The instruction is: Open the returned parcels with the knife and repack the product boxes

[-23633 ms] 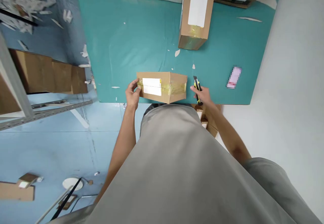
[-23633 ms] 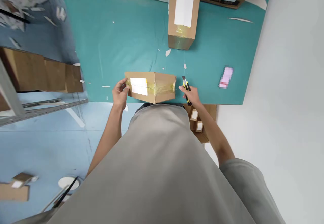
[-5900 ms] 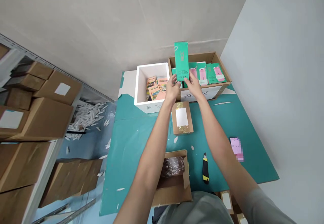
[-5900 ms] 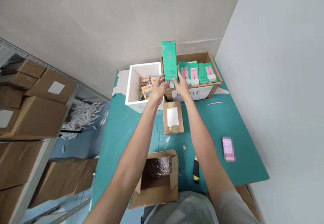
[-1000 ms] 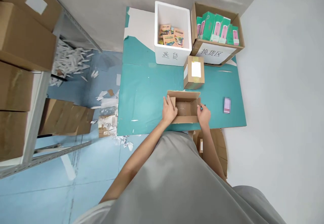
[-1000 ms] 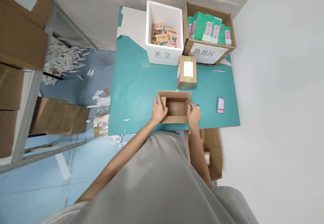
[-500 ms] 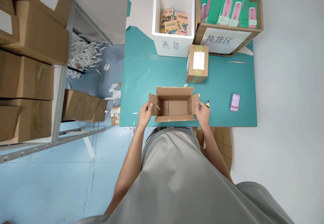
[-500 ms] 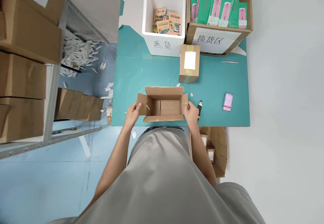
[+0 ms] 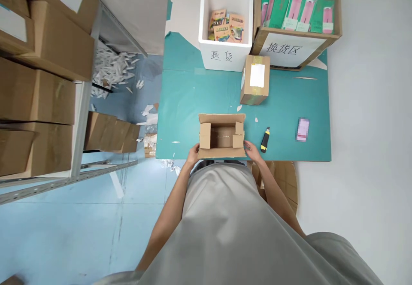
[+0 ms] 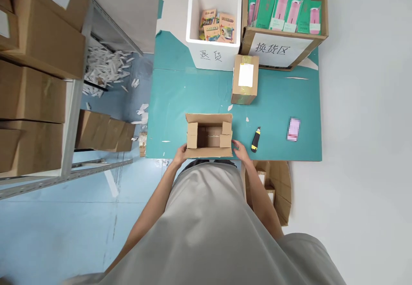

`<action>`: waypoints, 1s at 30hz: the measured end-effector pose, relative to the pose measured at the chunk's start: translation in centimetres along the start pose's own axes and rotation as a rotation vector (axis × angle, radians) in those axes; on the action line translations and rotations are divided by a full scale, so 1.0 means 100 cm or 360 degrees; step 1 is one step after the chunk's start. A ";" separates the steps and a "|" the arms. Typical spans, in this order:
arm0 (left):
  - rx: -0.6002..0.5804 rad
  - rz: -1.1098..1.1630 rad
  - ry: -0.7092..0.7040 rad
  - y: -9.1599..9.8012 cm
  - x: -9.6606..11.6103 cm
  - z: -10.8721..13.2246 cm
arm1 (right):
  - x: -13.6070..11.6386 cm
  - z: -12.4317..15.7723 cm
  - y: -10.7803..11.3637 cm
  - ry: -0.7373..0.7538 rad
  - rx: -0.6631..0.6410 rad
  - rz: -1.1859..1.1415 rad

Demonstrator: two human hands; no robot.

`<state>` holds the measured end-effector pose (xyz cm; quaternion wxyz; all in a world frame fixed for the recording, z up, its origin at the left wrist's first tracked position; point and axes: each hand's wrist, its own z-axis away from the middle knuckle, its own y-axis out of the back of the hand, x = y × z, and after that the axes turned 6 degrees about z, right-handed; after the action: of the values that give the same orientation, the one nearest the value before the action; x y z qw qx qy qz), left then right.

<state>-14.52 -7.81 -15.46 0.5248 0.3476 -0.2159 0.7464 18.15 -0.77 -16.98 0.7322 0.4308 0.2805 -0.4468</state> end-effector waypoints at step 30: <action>0.0113 0.0026 0.0266 0.017 -0.007 -0.041 | -0.015 0.004 -0.054 -0.0536 0.0321 -0.0025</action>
<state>-17.12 -6.05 -18.59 0.5222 0.3009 -0.1476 0.7842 12.63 -1.78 -17.66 0.7184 0.4189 0.1112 -0.5442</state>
